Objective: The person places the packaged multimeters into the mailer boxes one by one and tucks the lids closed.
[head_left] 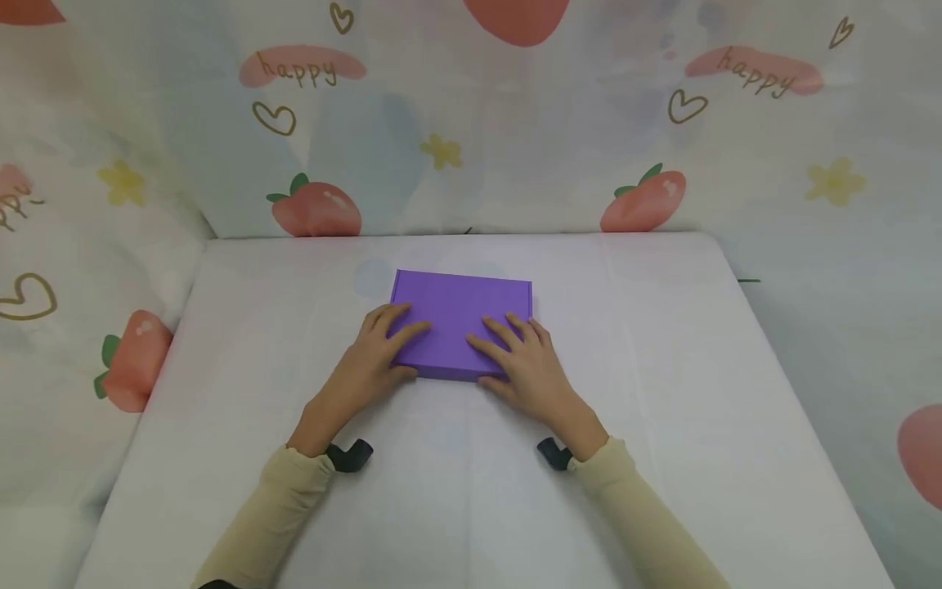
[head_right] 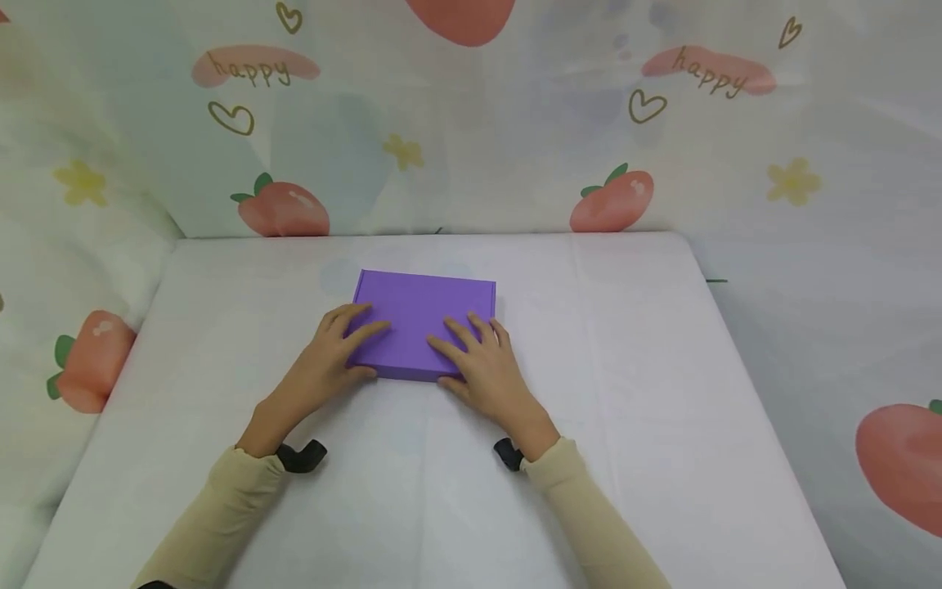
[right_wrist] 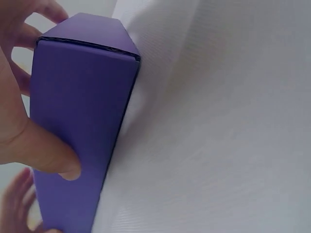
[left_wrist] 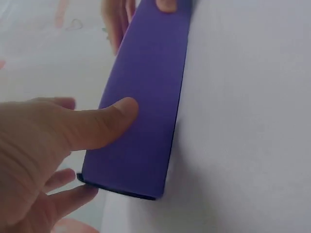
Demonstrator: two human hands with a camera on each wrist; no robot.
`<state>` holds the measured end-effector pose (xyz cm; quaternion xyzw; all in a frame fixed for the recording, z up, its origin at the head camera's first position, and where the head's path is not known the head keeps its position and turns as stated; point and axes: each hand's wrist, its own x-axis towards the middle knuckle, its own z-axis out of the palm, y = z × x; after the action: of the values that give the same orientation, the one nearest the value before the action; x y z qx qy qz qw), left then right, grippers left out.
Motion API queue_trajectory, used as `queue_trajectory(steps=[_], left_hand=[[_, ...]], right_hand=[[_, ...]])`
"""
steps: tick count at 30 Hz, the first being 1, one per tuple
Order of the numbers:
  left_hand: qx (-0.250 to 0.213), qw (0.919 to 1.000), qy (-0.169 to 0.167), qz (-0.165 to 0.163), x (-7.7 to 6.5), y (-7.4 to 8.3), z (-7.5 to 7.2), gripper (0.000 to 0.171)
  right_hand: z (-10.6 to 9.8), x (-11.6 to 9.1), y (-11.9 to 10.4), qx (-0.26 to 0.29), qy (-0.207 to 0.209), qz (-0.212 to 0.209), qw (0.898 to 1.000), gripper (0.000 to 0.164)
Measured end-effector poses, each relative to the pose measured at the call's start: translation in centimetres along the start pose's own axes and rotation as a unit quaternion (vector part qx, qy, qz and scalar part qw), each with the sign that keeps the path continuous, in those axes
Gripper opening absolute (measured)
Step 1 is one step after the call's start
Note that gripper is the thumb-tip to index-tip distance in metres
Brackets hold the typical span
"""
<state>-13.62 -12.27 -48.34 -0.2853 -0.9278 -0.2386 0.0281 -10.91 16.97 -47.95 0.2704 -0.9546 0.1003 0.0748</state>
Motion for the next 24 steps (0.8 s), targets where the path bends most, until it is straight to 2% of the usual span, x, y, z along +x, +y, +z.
queue_trajectory(steps=[3, 6, 9, 12, 17, 21, 24], left_hand=[[-0.091, 0.9944, 0.014, -0.052, -0.8, -0.9, 0.0, 0.090], [-0.171, 0.9796, 0.018, -0.105, -1.6, -1.6, 0.2, 0.103], [-0.231, 0.9625, 0.009, -0.142, -2.4, -2.2, 0.4, 0.107], [-0.262, 0.9519, -0.005, -0.159, -2.8, -2.6, 0.7, 0.103], [-0.266, 0.9494, -0.021, -0.166, -2.4, -3.3, 0.6, 0.100], [-0.240, 0.9561, -0.042, -0.163, -1.9, -3.8, 0.4, 0.102], [-0.228, 0.9609, -0.041, -0.152, -1.9, -3.9, 0.4, 0.102]], right_hand=[[0.2, 0.0, 0.2, 0.018, -0.001, 0.001, 1.000, 0.066], [0.4, -0.1, 0.5, 0.047, 0.003, 0.000, 0.999, 0.068], [0.6, -0.5, 0.8, 0.091, 0.013, 0.011, 0.996, 0.073], [0.6, -1.0, 1.1, 0.157, 0.015, 0.048, 0.986, 0.084], [0.4, -1.9, 1.9, 0.269, -0.006, 0.139, 0.953, 0.110], [0.6, -2.6, 3.0, 0.339, -0.030, 0.172, 0.924, 0.120], [0.9, -2.9, 3.6, 0.374, -0.044, 0.176, 0.909, 0.118]])
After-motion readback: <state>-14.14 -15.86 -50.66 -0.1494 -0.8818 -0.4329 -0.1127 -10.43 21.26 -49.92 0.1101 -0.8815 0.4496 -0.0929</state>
